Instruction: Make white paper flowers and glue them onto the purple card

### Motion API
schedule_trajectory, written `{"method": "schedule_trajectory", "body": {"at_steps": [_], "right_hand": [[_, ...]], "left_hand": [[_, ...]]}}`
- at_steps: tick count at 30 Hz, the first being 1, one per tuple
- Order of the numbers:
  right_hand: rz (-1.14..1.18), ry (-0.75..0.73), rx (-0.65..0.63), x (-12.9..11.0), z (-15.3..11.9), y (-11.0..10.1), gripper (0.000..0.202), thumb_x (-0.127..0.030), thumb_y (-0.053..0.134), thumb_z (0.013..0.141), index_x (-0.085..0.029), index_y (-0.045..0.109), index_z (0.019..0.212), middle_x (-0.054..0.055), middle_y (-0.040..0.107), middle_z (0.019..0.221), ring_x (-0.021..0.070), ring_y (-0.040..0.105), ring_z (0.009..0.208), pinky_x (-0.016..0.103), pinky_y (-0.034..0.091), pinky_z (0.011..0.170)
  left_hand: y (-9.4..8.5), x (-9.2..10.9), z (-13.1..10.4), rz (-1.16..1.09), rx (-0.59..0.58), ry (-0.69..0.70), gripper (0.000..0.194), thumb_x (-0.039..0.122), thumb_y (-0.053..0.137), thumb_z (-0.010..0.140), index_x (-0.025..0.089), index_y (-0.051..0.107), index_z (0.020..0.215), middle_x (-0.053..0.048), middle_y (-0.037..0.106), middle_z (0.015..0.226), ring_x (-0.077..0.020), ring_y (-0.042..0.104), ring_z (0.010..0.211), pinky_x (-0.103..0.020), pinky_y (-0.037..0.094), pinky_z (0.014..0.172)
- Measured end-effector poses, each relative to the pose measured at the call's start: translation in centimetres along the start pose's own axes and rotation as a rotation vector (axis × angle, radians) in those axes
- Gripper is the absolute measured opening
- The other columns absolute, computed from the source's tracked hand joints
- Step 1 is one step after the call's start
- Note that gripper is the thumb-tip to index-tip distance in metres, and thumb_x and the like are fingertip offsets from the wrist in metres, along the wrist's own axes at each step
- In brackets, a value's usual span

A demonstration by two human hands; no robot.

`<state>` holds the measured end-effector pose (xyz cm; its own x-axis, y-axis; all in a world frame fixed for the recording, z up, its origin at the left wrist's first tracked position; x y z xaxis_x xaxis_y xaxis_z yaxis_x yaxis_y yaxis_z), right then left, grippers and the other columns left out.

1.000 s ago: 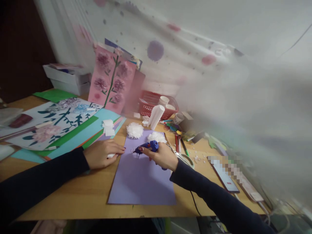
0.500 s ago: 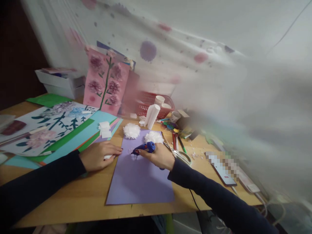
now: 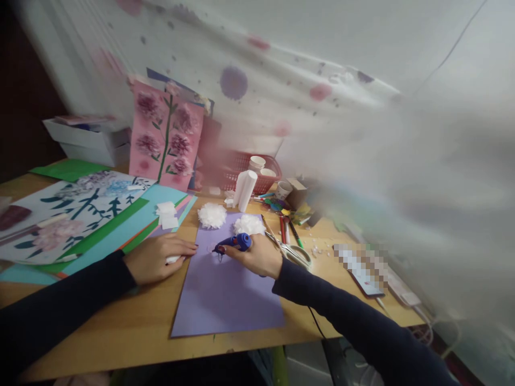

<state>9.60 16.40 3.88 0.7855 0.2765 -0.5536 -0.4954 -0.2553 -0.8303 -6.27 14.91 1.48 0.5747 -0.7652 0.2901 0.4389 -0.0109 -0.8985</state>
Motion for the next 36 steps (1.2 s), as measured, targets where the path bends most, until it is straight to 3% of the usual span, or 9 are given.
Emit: {"method": "schedule_trajectory", "body": {"at_steps": [7,11,17,24,31,36], "right_hand": [[0.050,0.007,-0.035,0.7,0.0,0.6,0.047,-0.059,0.051,0.083,-0.017,0.063,0.065,0.000,0.063,0.058,0.0107,0.055,0.053,0.022,0.040,0.053],[0.065,0.026,0.002,1.1,0.1,0.5,0.046,-0.058,0.055,0.081,-0.017,0.061,0.063,0.000,0.060,0.055,0.0101,0.053,0.048,0.022,0.038,0.049],[0.024,-0.011,0.020,0.8,-0.4,-0.4,0.037,-0.054,0.057,0.081,-0.019,0.068,0.080,-0.002,0.056,0.056,0.0094,0.047,0.049,0.021,0.036,0.046],[0.063,0.053,0.021,1.6,-0.1,-0.2,0.045,-0.056,0.053,0.083,-0.017,0.060,0.062,0.001,0.063,0.057,0.0117,0.057,0.052,0.023,0.042,0.052],[0.062,0.068,0.081,2.3,-0.4,-0.5,0.039,-0.056,0.059,0.079,-0.018,0.062,0.072,-0.001,0.061,0.059,0.0095,0.050,0.044,0.022,0.038,0.042],[0.096,0.046,0.061,2.1,-0.2,-0.4,0.039,-0.054,0.056,0.082,-0.018,0.062,0.068,0.000,0.063,0.059,0.0118,0.057,0.051,0.023,0.044,0.050]], "left_hand": [[0.6,-0.5,0.0,-0.006,-0.037,-0.046,0.034,0.016,0.045,0.081,0.019,0.072,0.102,-0.002,0.071,0.111,-0.0200,0.065,0.101,-0.036,0.050,0.091],[0.5,-0.4,0.0,-0.009,-0.040,-0.038,0.034,0.017,0.045,0.081,0.018,0.072,0.101,-0.003,0.071,0.111,-0.0209,0.065,0.101,-0.036,0.050,0.090],[0.4,-0.5,0.0,-0.006,-0.012,-0.028,0.033,0.018,0.045,0.081,0.020,0.072,0.100,-0.001,0.071,0.110,-0.0197,0.065,0.100,-0.034,0.050,0.089],[0.5,-0.6,0.0,-0.009,-0.004,-0.029,0.033,0.018,0.045,0.081,0.019,0.072,0.100,-0.001,0.071,0.110,-0.0202,0.065,0.099,-0.035,0.051,0.089],[0.5,-0.4,0.0,-0.004,0.002,-0.020,0.033,0.017,0.045,0.081,0.020,0.072,0.099,-0.001,0.071,0.110,-0.0197,0.066,0.099,-0.034,0.051,0.089],[0.7,-0.5,0.0,-0.017,-0.010,-0.032,0.033,0.017,0.045,0.081,0.020,0.072,0.100,-0.002,0.071,0.111,-0.0204,0.065,0.100,-0.036,0.050,0.090]]}}
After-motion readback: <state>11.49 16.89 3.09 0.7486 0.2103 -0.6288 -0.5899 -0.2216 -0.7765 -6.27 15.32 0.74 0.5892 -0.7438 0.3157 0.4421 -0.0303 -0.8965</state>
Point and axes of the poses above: each hand's wrist, its own z-axis towards the middle knuckle, its own y-axis out of the palm, x = y × z, the point moved 10 cm from there along z, towards the middle knuckle
